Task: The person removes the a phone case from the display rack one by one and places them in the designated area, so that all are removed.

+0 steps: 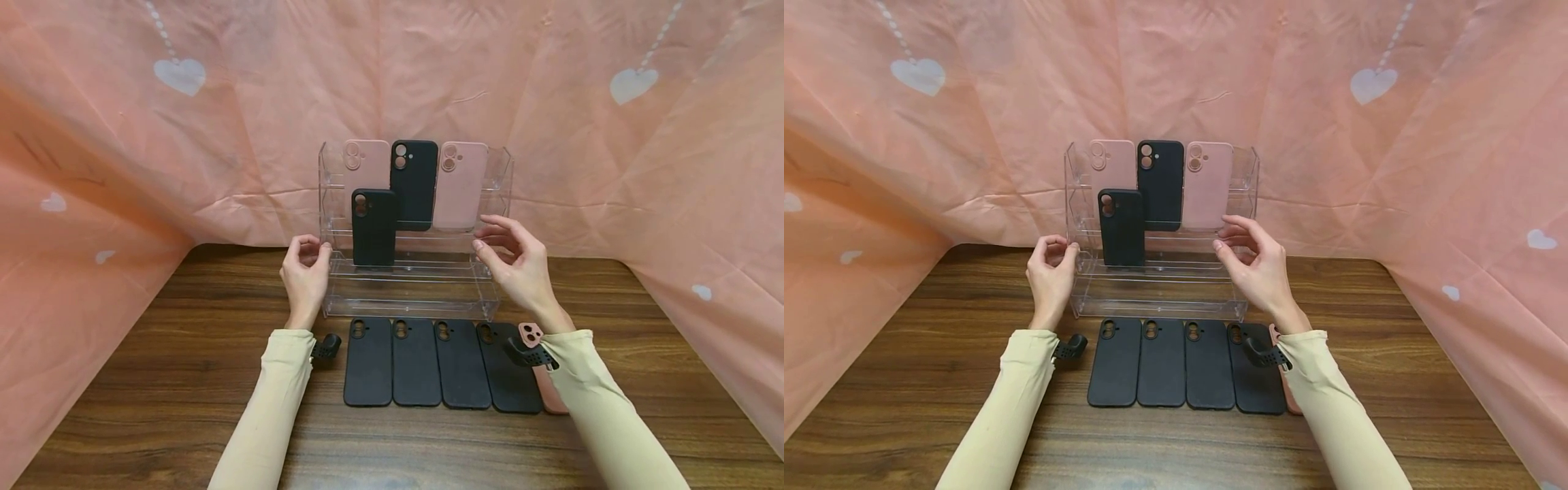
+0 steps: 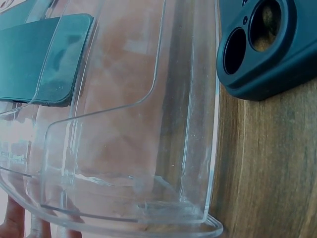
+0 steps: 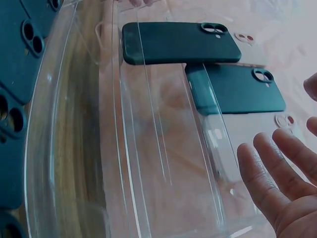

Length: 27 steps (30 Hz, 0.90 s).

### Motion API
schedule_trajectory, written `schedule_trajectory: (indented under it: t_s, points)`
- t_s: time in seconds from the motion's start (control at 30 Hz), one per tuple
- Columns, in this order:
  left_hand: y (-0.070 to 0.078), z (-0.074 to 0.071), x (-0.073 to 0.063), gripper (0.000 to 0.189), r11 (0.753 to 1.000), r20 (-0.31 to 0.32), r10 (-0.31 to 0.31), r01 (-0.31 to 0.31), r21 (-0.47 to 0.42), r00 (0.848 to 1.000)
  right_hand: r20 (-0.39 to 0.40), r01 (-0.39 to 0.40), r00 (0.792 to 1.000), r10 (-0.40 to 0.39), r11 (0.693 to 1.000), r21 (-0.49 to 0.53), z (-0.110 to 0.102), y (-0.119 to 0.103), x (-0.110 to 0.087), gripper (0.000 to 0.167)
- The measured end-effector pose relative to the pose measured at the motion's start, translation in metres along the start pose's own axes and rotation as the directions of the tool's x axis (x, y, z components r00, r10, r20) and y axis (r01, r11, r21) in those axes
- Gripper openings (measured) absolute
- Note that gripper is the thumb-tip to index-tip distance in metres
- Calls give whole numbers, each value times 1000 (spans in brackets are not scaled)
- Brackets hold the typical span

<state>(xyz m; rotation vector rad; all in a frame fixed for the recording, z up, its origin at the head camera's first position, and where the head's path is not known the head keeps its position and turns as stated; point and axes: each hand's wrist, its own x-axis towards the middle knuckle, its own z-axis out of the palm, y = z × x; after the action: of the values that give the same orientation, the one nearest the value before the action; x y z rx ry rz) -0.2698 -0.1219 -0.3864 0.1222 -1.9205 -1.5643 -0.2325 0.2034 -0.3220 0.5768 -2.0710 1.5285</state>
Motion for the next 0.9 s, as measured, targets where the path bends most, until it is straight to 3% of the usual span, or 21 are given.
schedule_trajectory:
  t_s: [0.6,0.9]
  points:
    - [-1,1,1,17,1000,-2,-1,1,-1,1000,63,-20,998,18,999,28,40,-2,25,43]
    - [0,0,0,16,1000,-1,3,-3,5,1000,112,-33,993,36,999,-24,57,-3,35,46]
